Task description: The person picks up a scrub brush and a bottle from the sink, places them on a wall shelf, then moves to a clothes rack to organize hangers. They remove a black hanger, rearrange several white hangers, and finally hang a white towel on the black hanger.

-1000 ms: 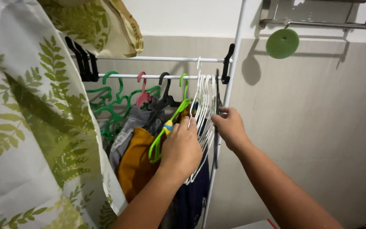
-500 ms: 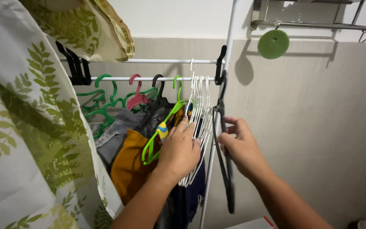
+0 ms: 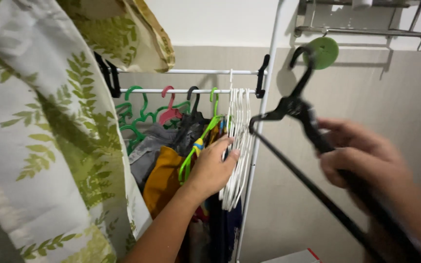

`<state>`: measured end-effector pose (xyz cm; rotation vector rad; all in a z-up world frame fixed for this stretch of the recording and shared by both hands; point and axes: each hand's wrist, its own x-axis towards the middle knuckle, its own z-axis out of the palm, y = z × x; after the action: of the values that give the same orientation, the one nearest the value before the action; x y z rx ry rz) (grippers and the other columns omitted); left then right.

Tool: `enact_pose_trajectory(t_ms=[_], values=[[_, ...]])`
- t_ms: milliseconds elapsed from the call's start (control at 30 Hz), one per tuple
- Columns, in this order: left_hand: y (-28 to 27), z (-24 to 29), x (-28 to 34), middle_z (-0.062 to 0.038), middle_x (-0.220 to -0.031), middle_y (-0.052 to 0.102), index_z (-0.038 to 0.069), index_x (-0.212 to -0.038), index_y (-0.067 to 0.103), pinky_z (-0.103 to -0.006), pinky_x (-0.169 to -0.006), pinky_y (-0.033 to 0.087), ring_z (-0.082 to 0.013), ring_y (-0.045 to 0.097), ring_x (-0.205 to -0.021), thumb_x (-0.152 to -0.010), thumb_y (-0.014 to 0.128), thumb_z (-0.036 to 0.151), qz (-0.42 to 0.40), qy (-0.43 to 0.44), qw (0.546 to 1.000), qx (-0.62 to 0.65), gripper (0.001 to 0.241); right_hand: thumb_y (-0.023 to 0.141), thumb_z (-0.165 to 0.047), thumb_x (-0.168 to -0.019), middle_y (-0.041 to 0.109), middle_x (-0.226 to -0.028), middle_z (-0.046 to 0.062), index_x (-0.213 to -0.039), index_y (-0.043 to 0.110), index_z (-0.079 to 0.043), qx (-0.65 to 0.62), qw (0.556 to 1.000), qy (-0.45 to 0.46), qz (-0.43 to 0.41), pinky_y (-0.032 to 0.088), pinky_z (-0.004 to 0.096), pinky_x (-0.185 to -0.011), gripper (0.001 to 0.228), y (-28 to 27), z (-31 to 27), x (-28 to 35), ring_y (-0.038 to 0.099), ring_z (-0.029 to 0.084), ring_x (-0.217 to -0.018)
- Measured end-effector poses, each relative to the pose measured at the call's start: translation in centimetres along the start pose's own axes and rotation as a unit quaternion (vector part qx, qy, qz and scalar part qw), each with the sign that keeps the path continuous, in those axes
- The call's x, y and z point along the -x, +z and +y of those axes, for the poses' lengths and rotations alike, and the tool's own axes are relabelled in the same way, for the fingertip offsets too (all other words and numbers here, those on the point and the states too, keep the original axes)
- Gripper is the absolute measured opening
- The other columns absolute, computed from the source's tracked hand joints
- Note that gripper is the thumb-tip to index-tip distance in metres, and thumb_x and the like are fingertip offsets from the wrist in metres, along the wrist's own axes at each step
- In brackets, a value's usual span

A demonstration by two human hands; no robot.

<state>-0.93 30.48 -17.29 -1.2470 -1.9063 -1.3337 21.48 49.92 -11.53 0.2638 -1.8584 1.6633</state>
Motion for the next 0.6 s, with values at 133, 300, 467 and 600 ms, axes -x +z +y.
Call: enact_pose_trajectory(t_ms=[133,300,467,600], values=[[-2.0,2.6,0.0,-0.022,-0.133,0.066,-0.001,-0.129,0.063,-0.0395,-0.107,0.045,-0.0357,0.06,-0.127,-0.094,0.062,0.026,-0.039,-0.074,0.996,0.023,0.044,0.058,0.003,-0.082,0.059,-0.098,0.018,-0.148,0.058,0.009,-0.002,0.999,-0.05,0.012,0.042,0.028,-0.052,0.067,1.1,-2.5,1.4,0.053,0.016,-0.063],[-3.8,3.0,0.1,-0.022,-0.132,0.067,0.002,-0.13,0.064,-0.0387,-0.105,0.049,-0.0357,0.062,-0.126,-0.093,0.058,0.015,0.026,-0.074,0.996,0.048,0.039,0.055,0.006,-0.078,0.063,-0.105,0.023,-0.152,0.053,0.011,-0.005,0.996,-0.092,0.02,0.044,0.029,-0.055,0.075,3.5,-4.4,2.4,0.055,0.017,-0.065],[-7.3,5.3,0.9,-0.027,-0.158,0.042,-0.007,-0.142,0.052,-0.0459,-0.114,0.04,-0.0446,0.046,-0.142,-0.093,0.05,-0.002,0.158,0.064,0.982,-0.081,0.05,0.053,0.006,-0.089,0.064,-0.106,0.022,-0.156,0.051,0.004,0.023,0.991,-0.109,0.073,0.05,0.032,-0.06,0.067,7.8,-4.9,2.2,0.061,0.02,-0.075],[-9.4,7.3,1.3,-0.028,-0.165,0.028,-0.009,-0.146,0.046,-0.0489,-0.117,0.033,-0.0474,0.034,-0.147,-0.091,0.05,-0.003,0.169,0.074,0.972,-0.143,0.055,0.052,0.01,-0.087,0.062,-0.116,0.018,-0.145,0.045,0.005,-0.054,0.988,-0.144,0.005,0.054,0.032,-0.062,0.059,8.3,-1.1,-0.2,0.065,0.02,-0.079]])
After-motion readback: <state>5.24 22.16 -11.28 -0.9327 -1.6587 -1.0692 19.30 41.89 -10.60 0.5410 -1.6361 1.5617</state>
